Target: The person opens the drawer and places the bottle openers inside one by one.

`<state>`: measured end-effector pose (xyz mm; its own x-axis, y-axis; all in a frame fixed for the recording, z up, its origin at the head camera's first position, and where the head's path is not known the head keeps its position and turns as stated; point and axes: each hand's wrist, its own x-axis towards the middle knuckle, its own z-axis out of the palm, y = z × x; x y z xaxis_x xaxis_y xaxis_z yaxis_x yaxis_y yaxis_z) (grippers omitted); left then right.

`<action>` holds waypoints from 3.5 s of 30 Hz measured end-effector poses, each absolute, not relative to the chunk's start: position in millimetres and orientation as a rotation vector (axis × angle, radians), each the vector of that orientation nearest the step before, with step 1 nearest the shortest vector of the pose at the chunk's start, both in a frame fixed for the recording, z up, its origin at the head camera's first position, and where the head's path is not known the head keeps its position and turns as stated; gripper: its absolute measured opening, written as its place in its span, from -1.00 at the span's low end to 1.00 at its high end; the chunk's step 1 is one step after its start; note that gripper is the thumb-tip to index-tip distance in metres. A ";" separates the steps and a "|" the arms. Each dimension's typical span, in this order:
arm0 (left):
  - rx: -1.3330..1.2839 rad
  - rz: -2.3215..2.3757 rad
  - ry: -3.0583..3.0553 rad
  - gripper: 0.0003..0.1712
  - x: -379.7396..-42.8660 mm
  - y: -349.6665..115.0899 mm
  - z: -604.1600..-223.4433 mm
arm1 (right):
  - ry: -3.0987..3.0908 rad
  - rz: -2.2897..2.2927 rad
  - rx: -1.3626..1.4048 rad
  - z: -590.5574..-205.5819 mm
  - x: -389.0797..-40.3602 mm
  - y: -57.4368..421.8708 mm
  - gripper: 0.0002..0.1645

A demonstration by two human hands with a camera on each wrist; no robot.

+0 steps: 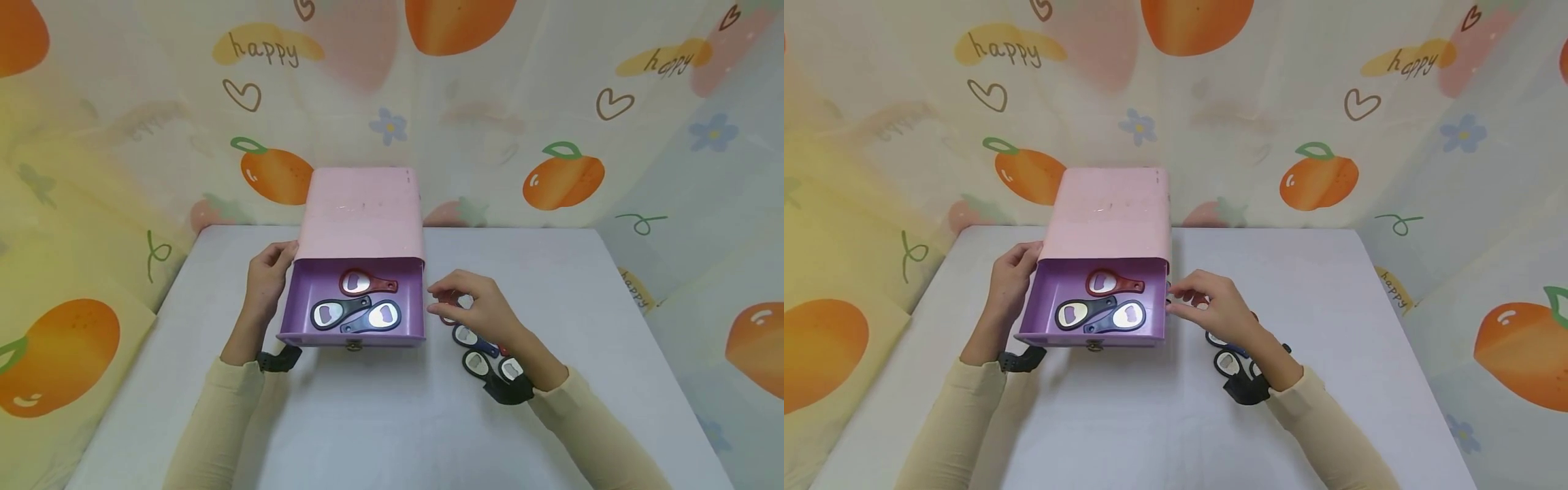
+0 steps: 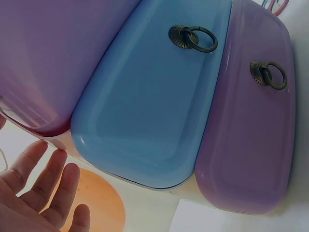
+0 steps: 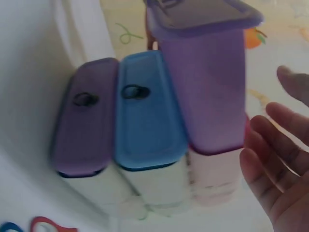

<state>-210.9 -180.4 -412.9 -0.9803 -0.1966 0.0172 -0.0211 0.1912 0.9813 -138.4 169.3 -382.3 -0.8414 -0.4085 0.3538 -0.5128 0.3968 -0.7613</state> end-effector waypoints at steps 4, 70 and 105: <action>0.215 -1.901 -2.322 -0.51 -210.1 -181.6 -412.6 | -2.478 1.474 0.854 -396.3 -130.5 171.3 -0.72; 0.228 -1.972 -2.365 -0.68 -211.8 -182.7 -411.3 | -2.165 0.981 0.581 -430.5 -160.9 127.7 -0.77; 0.265 -1.926 -2.401 -0.40 -209.2 -177.6 -408.8 | -2.410 1.440 0.475 -425.9 -170.7 85.3 -0.80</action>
